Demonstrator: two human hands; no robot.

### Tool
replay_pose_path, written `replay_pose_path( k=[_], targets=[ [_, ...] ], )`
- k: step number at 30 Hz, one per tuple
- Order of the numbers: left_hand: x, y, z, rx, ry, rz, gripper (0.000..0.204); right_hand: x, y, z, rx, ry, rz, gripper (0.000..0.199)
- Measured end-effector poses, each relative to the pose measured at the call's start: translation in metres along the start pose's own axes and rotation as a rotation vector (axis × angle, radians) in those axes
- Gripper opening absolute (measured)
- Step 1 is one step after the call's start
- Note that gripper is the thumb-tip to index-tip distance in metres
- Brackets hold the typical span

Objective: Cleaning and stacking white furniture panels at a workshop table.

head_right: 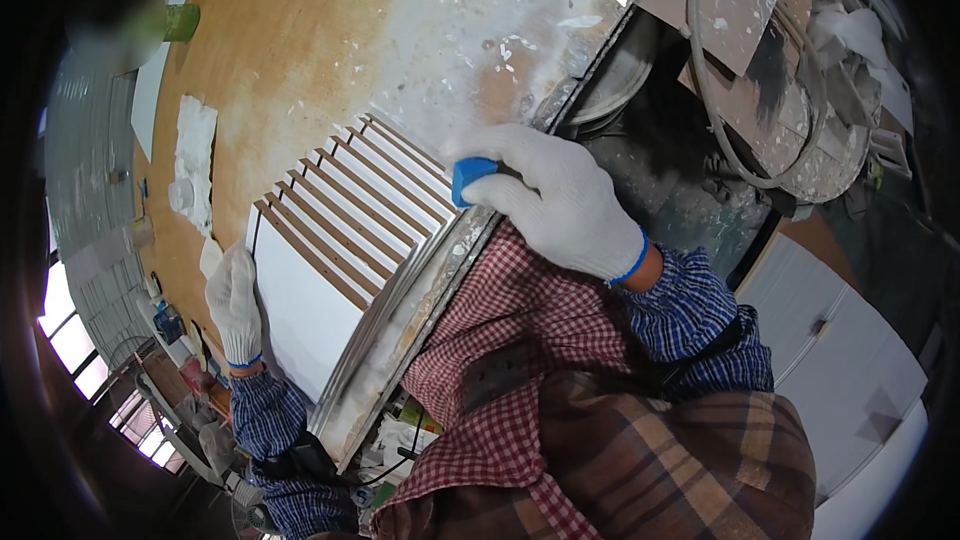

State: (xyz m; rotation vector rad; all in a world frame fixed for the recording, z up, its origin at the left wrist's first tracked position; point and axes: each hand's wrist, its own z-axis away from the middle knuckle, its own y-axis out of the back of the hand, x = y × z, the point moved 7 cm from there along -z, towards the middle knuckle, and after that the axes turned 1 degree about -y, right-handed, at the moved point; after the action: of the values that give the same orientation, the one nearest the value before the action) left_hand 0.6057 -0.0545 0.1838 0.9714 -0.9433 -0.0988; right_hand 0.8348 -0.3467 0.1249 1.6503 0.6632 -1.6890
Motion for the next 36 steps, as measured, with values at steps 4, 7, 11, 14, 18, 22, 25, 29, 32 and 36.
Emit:
replay_pose_path(
  k=[4, 7, 11, 14, 18, 22, 25, 29, 32, 36],
  targets=[
    [0.001, 0.0, 0.001, -0.006, 0.039, 0.054, 0.04, 0.002, -0.004, 0.011, -0.004, 0.003, -0.074, 0.031],
    [0.001, 0.0, 0.0, 0.006, 0.028, 0.041, 0.04, 0.005, -0.005, 0.014, 0.029, 0.028, -0.069, 0.029],
    [0.001, 0.001, 0.0, 0.002, 0.039, 0.031, 0.041, 0.005, -0.01, 0.013, 0.033, 0.041, -0.075, 0.028],
    [0.002, -0.001, 0.0, 0.002, 0.021, 0.034, 0.041, 0.007, -0.01, 0.013, 0.04, 0.03, -0.041, 0.027],
    [-0.005, 0.003, 0.0, 0.019, 0.0, 0.054, 0.039, 0.003, -0.008, 0.012, 0.033, 0.004, -0.084, 0.028],
    [-0.006, 0.002, 0.0, 0.008, 0.017, 0.043, 0.04, -0.009, -0.014, 0.009, 0.012, 0.081, -0.065, 0.029],
    [-0.004, 0.001, -0.001, 0.001, 0.017, 0.048, 0.041, -0.008, -0.017, 0.009, 0.007, 0.118, -0.025, 0.028],
    [-0.009, 0.002, 0.0, 0.017, 0.021, 0.046, 0.041, -0.01, -0.013, 0.009, 0.019, 0.125, -0.01, 0.028],
    [-0.003, 0.0, 0.0, -0.002, 0.022, 0.093, 0.041, -0.009, -0.017, 0.008, 0.014, 0.137, -0.011, 0.027],
    [-0.009, 0.002, 0.0, 0.011, 0.025, 0.075, 0.042, -0.01, -0.016, 0.009, -0.027, 0.129, 0.042, 0.027]
  ],
)
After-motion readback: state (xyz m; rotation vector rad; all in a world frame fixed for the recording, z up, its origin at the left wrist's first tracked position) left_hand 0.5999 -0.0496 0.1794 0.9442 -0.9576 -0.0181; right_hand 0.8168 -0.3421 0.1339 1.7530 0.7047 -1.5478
